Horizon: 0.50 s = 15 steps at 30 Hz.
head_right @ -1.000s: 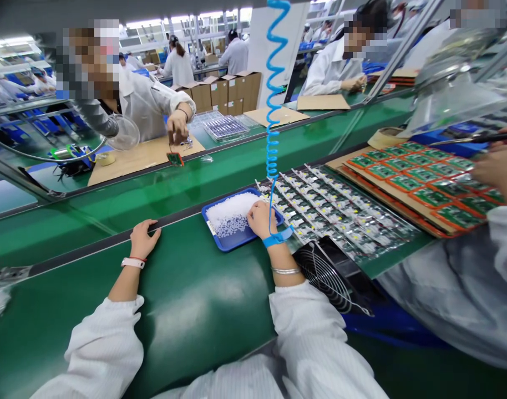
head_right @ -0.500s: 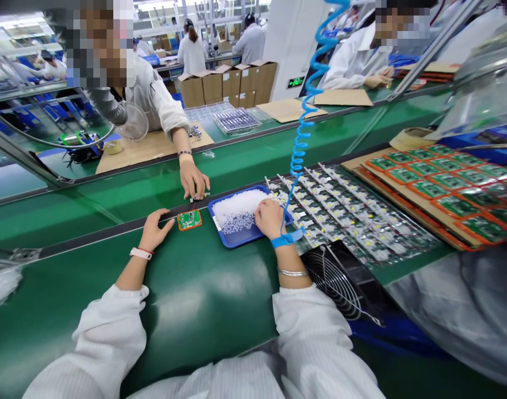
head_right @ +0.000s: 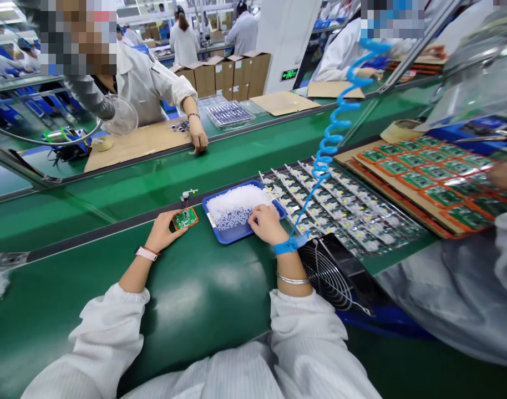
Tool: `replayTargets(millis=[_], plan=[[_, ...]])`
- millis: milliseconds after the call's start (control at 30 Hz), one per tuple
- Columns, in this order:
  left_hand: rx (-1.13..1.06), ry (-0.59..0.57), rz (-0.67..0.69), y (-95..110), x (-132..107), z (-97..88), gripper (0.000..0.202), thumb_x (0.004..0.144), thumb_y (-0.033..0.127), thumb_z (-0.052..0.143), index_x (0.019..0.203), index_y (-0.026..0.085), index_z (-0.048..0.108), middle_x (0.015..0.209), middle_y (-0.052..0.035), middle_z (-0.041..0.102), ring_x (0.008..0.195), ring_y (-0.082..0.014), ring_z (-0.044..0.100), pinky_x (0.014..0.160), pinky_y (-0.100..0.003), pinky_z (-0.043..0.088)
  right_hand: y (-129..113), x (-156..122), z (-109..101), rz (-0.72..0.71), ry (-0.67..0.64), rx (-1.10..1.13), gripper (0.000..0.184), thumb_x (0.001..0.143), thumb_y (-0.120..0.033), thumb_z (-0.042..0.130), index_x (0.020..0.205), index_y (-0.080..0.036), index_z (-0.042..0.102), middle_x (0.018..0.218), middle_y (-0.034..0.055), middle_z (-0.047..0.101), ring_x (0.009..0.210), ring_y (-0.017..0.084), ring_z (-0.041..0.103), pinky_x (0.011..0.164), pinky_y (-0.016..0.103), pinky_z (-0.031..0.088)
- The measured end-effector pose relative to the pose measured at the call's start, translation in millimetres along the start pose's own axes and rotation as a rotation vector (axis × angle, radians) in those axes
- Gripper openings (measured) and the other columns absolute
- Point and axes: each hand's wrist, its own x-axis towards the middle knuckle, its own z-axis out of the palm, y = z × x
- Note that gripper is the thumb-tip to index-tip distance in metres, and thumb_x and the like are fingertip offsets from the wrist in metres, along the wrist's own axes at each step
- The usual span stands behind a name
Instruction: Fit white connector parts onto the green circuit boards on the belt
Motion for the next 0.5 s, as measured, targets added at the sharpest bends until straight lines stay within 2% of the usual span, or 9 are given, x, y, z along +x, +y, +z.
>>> replayTargets(millis=[200, 500], plan=[[-0.025, 0.025, 0.041, -1, -1, 0.7, 0.054, 0.078, 0.046, 0.063, 0.123, 0.019, 0.049, 0.119, -0.0100, 0.058, 0.110, -0.0270, 0.052, 0.095, -0.041, 0.040, -2, 1, 4, -0.015, 0.071, 0.012, 0.014, 0.078, -0.020, 0.053, 0.068, -0.018, 0.063, 0.096, 0.0091, 0.060, 0.089, 0.023, 0.048, 0.077, 0.036, 0.033], [-0.018, 0.031, 0.051, -4, -7, -0.9, 0.053, 0.077, 0.045, 0.065, 0.121, 0.019, 0.050, 0.118, -0.0108, 0.059, 0.109, -0.0272, 0.052, 0.094, -0.042, 0.041, 10, 0, 2, 0.002, 0.142, 0.031, 0.011, 0.077, -0.021, 0.055, 0.072, -0.019, 0.065, 0.094, 0.0086, 0.061, 0.090, 0.024, 0.049, 0.076, 0.036, 0.035]])
